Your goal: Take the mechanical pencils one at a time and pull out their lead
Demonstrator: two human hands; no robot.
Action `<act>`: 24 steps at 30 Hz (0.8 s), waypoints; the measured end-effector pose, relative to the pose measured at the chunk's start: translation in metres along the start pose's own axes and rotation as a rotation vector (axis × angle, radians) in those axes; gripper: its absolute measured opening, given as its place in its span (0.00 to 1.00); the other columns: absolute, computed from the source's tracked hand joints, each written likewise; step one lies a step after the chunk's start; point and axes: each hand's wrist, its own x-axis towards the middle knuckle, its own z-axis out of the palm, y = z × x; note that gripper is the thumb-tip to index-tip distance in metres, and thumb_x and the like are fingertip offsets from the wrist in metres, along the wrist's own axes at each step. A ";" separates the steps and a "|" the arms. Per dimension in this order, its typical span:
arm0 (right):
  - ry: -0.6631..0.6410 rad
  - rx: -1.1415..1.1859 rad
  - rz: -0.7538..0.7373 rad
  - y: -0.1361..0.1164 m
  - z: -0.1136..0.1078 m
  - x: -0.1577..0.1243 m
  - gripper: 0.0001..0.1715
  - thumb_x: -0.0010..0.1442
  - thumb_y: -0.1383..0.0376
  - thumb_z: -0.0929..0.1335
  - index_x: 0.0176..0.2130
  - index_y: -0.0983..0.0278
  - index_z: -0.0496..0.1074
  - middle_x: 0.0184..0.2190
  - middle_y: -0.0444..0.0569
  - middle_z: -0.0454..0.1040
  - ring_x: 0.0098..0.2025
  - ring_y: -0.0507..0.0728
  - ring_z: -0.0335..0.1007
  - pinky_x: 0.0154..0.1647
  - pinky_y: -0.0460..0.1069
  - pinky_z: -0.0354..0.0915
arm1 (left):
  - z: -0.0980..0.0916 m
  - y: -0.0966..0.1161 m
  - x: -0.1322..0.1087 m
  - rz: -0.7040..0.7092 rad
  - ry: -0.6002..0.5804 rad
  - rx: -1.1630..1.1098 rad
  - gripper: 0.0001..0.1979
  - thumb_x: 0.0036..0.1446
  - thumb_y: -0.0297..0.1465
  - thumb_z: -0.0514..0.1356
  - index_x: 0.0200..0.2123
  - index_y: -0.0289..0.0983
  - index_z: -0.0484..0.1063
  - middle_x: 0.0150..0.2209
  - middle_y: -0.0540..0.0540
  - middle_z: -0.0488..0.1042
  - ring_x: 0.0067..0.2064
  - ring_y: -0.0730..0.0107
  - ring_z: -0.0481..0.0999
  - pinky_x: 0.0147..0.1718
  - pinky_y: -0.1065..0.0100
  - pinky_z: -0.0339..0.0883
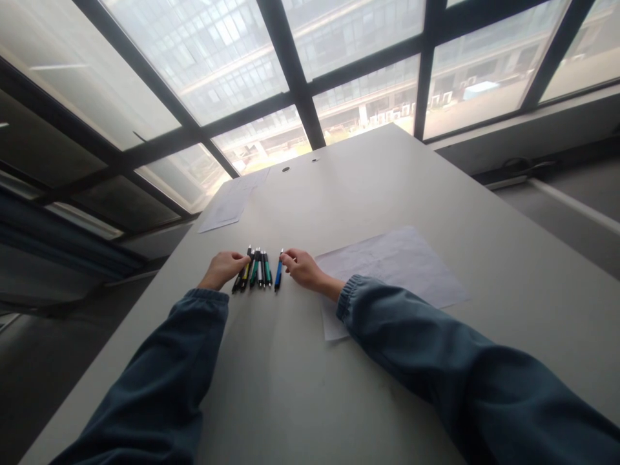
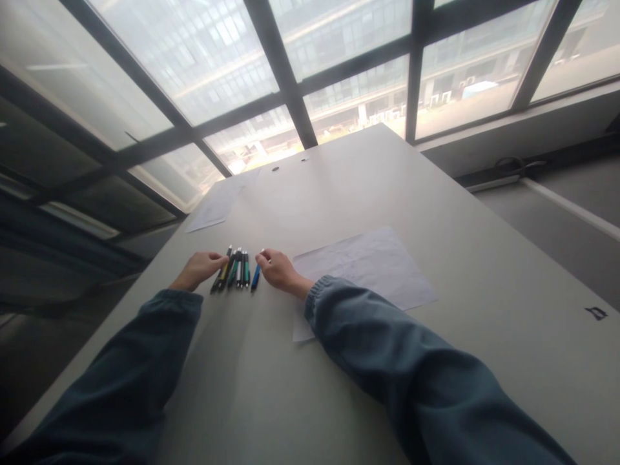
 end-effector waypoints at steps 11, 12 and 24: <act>-0.007 -0.004 -0.004 -0.003 -0.001 -0.001 0.13 0.68 0.61 0.64 0.37 0.64 0.75 0.32 0.44 0.75 0.32 0.51 0.70 0.36 0.45 0.64 | 0.015 0.006 -0.006 0.091 0.034 -0.019 0.21 0.53 0.48 0.57 0.33 0.37 0.79 0.33 0.41 0.81 0.35 0.58 0.79 0.34 0.66 0.66; -0.006 -0.004 -0.005 -0.003 -0.001 -0.001 0.13 0.67 0.61 0.64 0.36 0.64 0.75 0.31 0.44 0.75 0.32 0.51 0.70 0.35 0.45 0.64 | 0.016 0.008 -0.006 0.111 0.018 0.003 0.21 0.53 0.48 0.57 0.30 0.37 0.79 0.32 0.41 0.81 0.35 0.57 0.79 0.34 0.66 0.65; 0.040 0.172 0.145 -0.018 -0.003 0.003 0.11 0.65 0.64 0.65 0.34 0.65 0.74 0.31 0.46 0.76 0.27 0.50 0.71 0.30 0.44 0.66 | -0.026 0.056 -0.029 0.059 0.089 -0.441 0.18 0.48 0.44 0.62 0.27 0.34 0.79 0.24 0.46 0.76 0.28 0.67 0.72 0.28 0.69 0.61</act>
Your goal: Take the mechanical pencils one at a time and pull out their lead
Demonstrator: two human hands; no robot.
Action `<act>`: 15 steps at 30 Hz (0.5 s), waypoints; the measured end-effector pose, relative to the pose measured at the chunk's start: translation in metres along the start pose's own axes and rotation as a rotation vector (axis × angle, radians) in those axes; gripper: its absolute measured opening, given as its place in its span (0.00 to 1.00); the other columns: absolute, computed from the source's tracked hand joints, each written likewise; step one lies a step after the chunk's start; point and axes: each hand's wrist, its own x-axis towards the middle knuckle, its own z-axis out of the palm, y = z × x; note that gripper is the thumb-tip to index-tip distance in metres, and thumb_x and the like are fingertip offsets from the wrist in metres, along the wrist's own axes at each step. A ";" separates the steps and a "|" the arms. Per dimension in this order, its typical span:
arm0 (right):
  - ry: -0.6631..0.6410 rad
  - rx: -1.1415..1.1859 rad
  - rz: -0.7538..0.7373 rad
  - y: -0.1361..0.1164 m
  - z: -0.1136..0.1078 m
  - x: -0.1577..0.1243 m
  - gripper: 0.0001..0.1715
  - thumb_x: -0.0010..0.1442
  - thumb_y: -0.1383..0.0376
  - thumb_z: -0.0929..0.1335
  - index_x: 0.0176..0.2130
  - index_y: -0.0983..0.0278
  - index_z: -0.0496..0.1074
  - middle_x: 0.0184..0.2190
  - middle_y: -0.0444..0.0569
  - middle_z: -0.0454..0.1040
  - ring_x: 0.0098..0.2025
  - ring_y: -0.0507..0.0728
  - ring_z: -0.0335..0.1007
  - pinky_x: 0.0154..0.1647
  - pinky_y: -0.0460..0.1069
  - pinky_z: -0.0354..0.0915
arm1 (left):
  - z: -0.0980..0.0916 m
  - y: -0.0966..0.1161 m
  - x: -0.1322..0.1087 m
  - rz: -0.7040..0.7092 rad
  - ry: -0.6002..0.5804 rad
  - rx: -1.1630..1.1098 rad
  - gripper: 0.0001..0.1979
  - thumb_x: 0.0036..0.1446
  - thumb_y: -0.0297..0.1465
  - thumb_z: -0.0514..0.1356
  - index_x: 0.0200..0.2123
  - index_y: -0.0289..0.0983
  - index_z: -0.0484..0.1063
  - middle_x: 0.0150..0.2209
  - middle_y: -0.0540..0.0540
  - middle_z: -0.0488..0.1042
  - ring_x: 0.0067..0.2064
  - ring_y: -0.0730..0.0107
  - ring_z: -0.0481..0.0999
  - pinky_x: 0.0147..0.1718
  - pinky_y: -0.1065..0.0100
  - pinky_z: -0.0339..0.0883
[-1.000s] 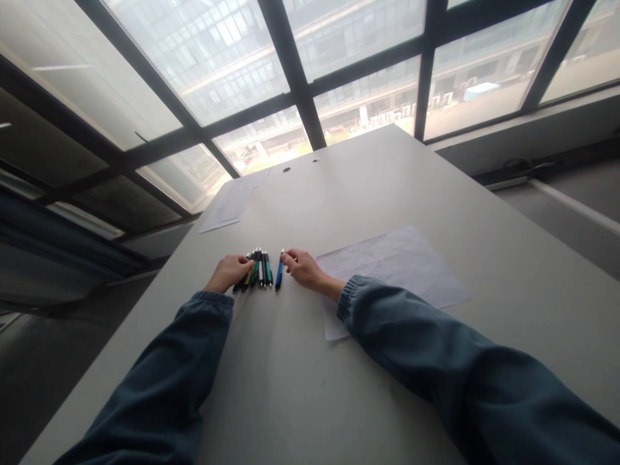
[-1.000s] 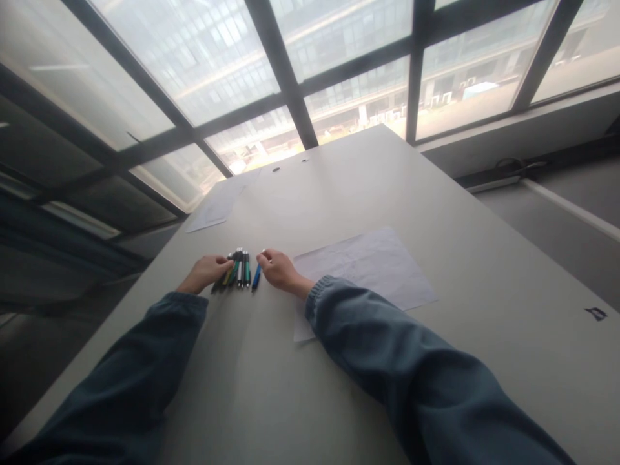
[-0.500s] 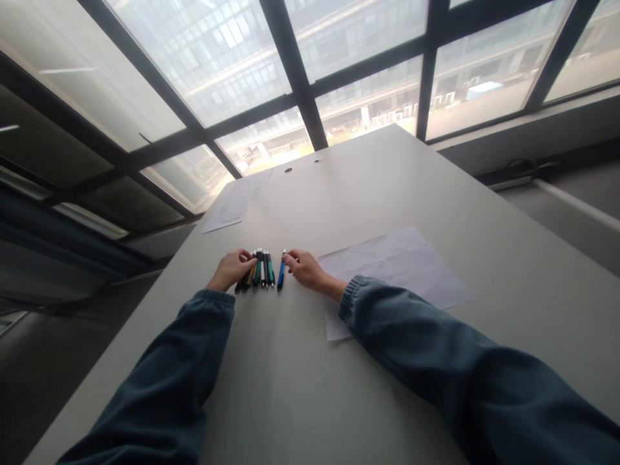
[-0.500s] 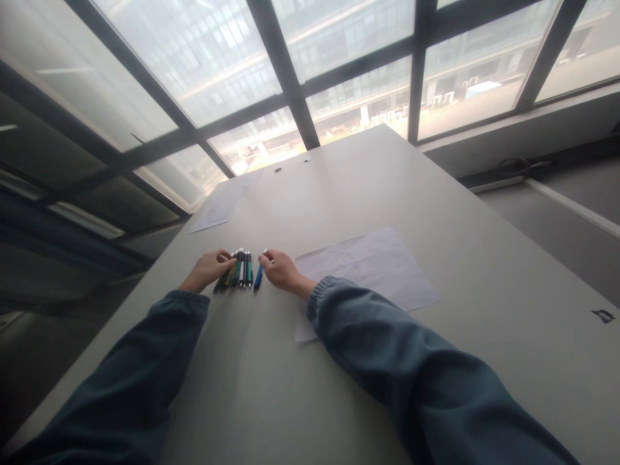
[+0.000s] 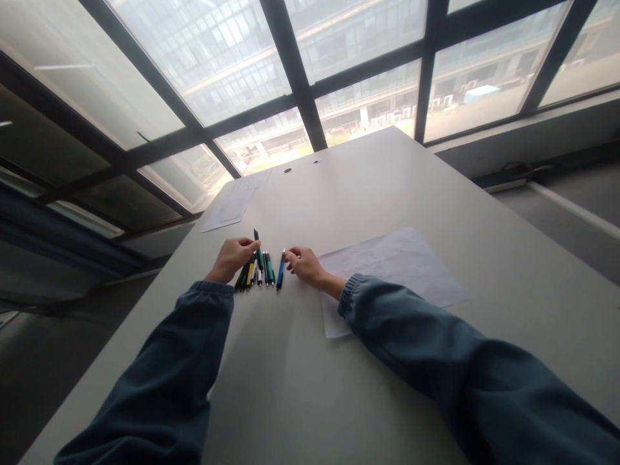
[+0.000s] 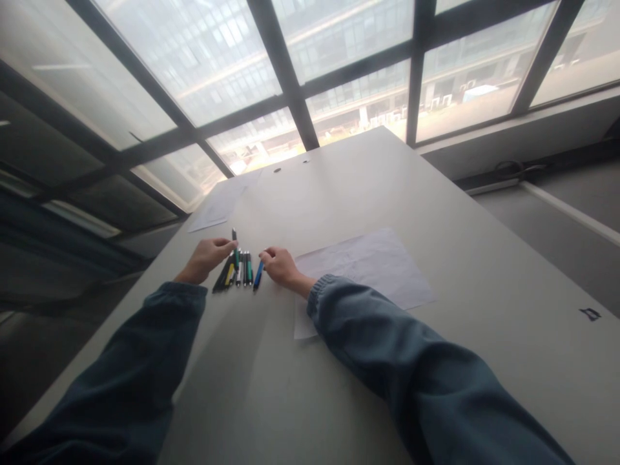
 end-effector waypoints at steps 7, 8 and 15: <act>0.133 0.077 0.036 -0.081 -0.050 -0.014 0.14 0.68 0.66 0.61 0.36 0.67 0.72 0.26 0.46 0.74 0.22 0.48 0.68 0.21 0.43 0.61 | 0.041 0.077 -0.028 0.158 -0.021 -0.882 0.14 0.52 0.37 0.65 0.23 0.35 0.66 0.19 0.53 0.64 0.21 0.79 0.60 0.22 0.73 0.54; 0.134 0.038 0.019 -0.086 -0.062 -0.020 0.16 0.69 0.64 0.60 0.34 0.67 0.72 0.25 0.46 0.73 0.22 0.48 0.67 0.20 0.42 0.61 | 0.051 0.087 -0.033 0.193 -0.014 -0.979 0.14 0.52 0.37 0.65 0.23 0.35 0.67 0.20 0.53 0.65 0.22 0.79 0.61 0.22 0.73 0.55; 0.199 -0.083 -0.218 -0.075 -0.161 -0.065 0.17 0.60 0.54 0.71 0.33 0.66 0.75 0.20 0.42 0.70 0.20 0.47 0.60 0.18 0.42 0.55 | 0.128 0.132 -0.067 0.330 -0.109 -1.198 0.16 0.53 0.40 0.70 0.37 0.33 0.77 0.30 0.44 0.79 0.27 0.74 0.74 0.29 0.70 0.68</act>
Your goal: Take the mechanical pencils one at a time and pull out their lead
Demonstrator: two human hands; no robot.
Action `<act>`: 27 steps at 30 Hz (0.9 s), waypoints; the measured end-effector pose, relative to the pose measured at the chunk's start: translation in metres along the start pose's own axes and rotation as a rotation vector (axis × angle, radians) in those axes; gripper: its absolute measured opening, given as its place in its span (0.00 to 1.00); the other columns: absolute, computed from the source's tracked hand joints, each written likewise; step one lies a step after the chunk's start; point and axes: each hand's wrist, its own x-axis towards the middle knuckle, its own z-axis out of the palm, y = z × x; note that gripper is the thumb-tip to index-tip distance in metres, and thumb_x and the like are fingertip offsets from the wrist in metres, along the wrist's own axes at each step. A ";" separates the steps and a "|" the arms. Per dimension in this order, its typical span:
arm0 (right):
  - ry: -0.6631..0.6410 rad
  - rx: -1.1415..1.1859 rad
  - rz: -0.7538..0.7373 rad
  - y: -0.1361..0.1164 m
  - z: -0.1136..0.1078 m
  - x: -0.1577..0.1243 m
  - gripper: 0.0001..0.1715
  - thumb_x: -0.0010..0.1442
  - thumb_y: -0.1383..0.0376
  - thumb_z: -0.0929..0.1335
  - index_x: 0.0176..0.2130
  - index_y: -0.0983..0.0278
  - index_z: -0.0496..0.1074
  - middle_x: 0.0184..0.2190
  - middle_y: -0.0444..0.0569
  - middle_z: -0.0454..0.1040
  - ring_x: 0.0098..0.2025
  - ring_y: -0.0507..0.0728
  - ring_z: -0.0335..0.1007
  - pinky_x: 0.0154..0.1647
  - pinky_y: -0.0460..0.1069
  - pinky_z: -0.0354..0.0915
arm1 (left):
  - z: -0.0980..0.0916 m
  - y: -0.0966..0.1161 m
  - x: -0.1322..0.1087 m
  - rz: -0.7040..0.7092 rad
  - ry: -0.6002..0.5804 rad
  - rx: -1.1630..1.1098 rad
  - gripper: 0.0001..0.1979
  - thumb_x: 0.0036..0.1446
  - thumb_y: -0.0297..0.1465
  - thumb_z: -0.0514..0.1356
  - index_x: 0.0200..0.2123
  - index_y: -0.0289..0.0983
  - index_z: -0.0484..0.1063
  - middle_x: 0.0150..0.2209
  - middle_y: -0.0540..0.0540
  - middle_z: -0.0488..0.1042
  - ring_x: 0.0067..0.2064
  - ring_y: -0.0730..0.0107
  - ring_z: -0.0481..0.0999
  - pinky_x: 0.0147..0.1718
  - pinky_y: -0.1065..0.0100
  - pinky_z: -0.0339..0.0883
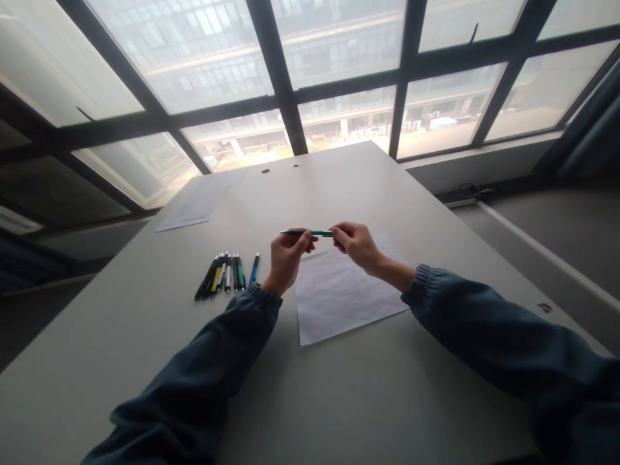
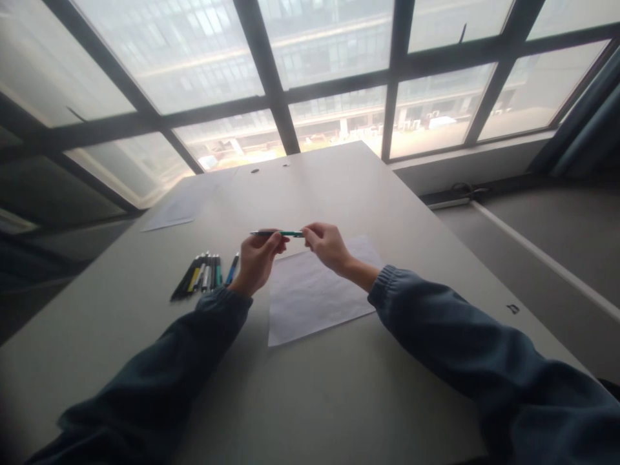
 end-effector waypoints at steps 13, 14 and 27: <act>0.120 -0.084 -0.039 0.040 -0.089 -0.023 0.16 0.52 0.55 0.77 0.35 0.64 0.76 0.24 0.44 0.75 0.24 0.49 0.65 0.23 0.45 0.61 | 0.011 -0.047 -0.017 0.101 -0.070 0.315 0.14 0.55 0.38 0.70 0.43 0.39 0.83 0.35 0.44 0.82 0.34 0.67 0.80 0.35 0.67 0.74; 0.134 -0.089 -0.051 0.041 -0.089 -0.023 0.16 0.53 0.55 0.77 0.36 0.64 0.77 0.25 0.45 0.76 0.25 0.49 0.67 0.24 0.45 0.63 | 0.009 -0.048 -0.017 0.120 -0.082 0.335 0.13 0.56 0.38 0.69 0.43 0.40 0.83 0.36 0.44 0.82 0.35 0.67 0.80 0.36 0.67 0.74; 0.239 -0.108 -0.101 0.040 -0.092 -0.024 0.13 0.52 0.58 0.77 0.35 0.64 0.79 0.25 0.46 0.78 0.26 0.52 0.73 0.28 0.48 0.69 | -0.001 -0.049 -0.017 0.232 0.003 0.437 0.09 0.56 0.37 0.70 0.39 0.40 0.83 0.38 0.45 0.83 0.38 0.67 0.81 0.39 0.67 0.75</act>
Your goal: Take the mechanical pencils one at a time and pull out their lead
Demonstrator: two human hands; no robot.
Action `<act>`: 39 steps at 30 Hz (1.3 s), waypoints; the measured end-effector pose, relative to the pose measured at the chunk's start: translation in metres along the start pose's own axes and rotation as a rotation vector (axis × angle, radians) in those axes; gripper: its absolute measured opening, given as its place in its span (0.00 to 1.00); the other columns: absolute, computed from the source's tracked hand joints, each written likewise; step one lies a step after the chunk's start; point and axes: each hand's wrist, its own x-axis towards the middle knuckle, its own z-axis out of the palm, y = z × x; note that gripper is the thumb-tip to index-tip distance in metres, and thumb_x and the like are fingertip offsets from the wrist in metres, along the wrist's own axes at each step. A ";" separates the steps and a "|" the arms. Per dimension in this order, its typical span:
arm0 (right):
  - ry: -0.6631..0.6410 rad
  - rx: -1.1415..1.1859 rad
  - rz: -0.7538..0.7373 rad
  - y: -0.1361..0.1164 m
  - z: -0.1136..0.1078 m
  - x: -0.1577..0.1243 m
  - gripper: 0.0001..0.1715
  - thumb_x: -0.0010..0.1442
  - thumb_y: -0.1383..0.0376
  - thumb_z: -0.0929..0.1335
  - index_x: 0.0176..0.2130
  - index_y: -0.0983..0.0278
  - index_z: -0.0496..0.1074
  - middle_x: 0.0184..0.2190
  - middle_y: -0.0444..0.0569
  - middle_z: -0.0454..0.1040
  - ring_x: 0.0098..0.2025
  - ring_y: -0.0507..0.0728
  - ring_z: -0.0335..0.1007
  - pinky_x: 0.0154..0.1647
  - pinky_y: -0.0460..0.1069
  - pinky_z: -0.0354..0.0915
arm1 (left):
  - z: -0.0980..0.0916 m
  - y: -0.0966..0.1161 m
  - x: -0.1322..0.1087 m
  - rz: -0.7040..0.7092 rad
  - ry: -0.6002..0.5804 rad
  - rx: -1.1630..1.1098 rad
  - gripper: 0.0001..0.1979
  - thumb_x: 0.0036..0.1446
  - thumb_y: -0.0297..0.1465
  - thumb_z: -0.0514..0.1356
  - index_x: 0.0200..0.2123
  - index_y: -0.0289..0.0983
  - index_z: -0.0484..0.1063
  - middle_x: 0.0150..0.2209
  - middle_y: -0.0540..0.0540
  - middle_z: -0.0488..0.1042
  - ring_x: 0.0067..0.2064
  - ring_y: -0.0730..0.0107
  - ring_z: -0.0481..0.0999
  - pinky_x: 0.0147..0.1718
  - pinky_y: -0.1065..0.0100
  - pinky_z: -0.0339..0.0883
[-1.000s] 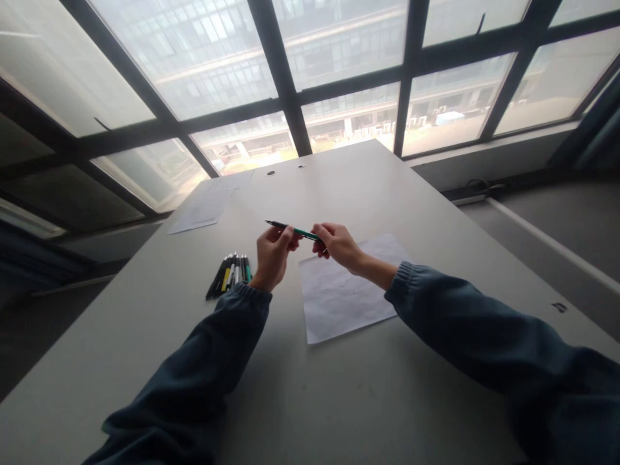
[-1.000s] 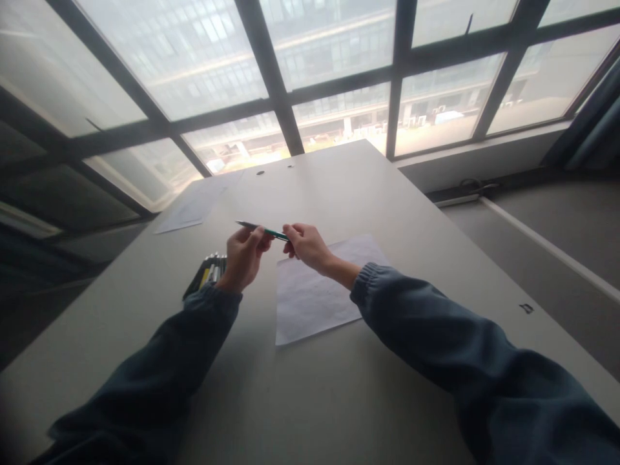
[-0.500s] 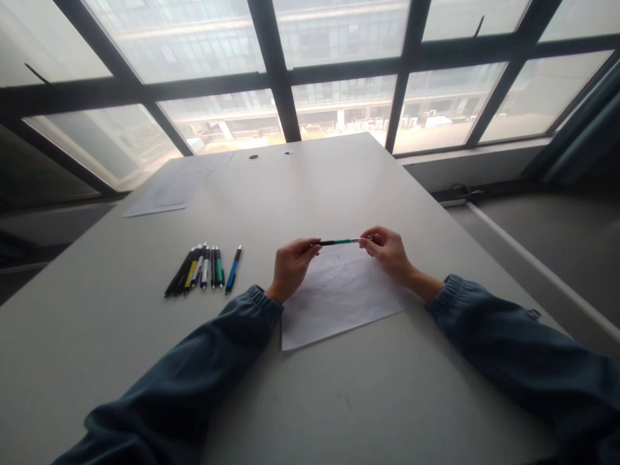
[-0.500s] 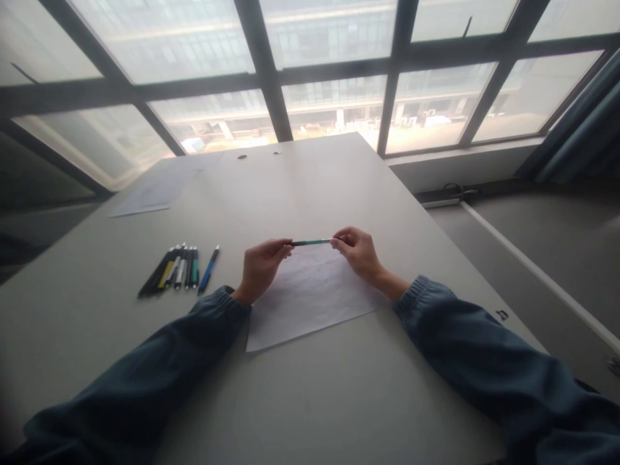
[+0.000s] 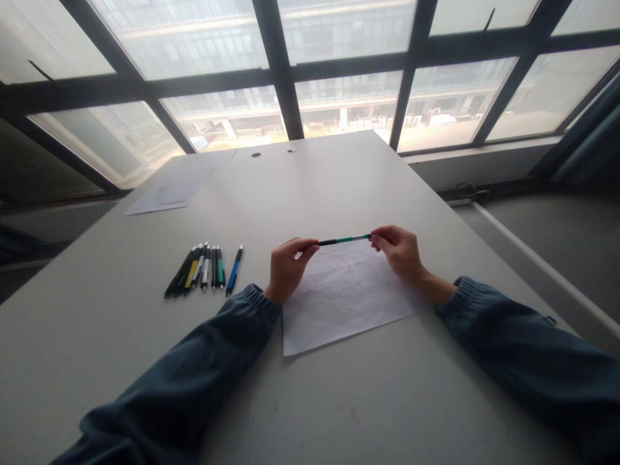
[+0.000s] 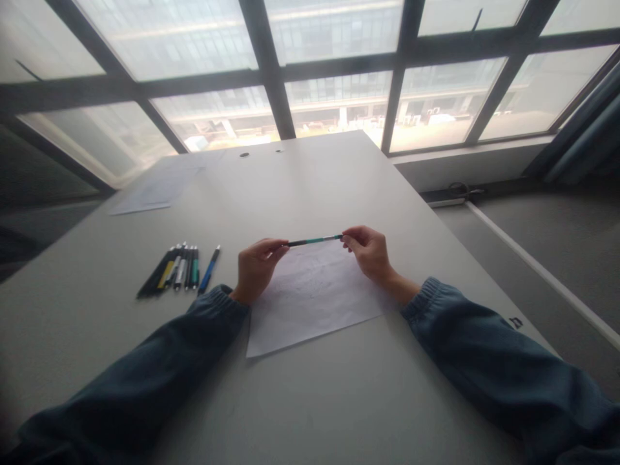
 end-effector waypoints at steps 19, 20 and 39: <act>0.032 0.010 -0.030 0.002 -0.002 0.003 0.13 0.52 0.59 0.76 0.35 0.64 0.76 0.26 0.45 0.76 0.26 0.51 0.70 0.27 0.48 0.69 | 0.001 0.003 0.005 0.147 -0.008 0.077 0.07 0.60 0.35 0.67 0.38 0.40 0.83 0.36 0.45 0.82 0.36 0.69 0.79 0.34 0.68 0.72; 0.029 0.011 -0.031 0.002 -0.002 0.003 0.12 0.52 0.59 0.76 0.35 0.64 0.76 0.26 0.44 0.75 0.26 0.51 0.69 0.26 0.48 0.69 | 0.001 0.004 0.006 0.154 -0.006 0.083 0.06 0.60 0.35 0.67 0.38 0.40 0.83 0.36 0.46 0.82 0.36 0.69 0.79 0.34 0.68 0.71; 0.008 -0.003 -0.028 0.005 -0.003 0.004 0.11 0.54 0.61 0.75 0.35 0.64 0.75 0.27 0.45 0.76 0.26 0.51 0.69 0.26 0.48 0.67 | 0.000 0.005 0.008 0.189 -0.007 0.132 0.05 0.62 0.32 0.65 0.38 0.39 0.81 0.36 0.46 0.81 0.36 0.71 0.77 0.34 0.69 0.69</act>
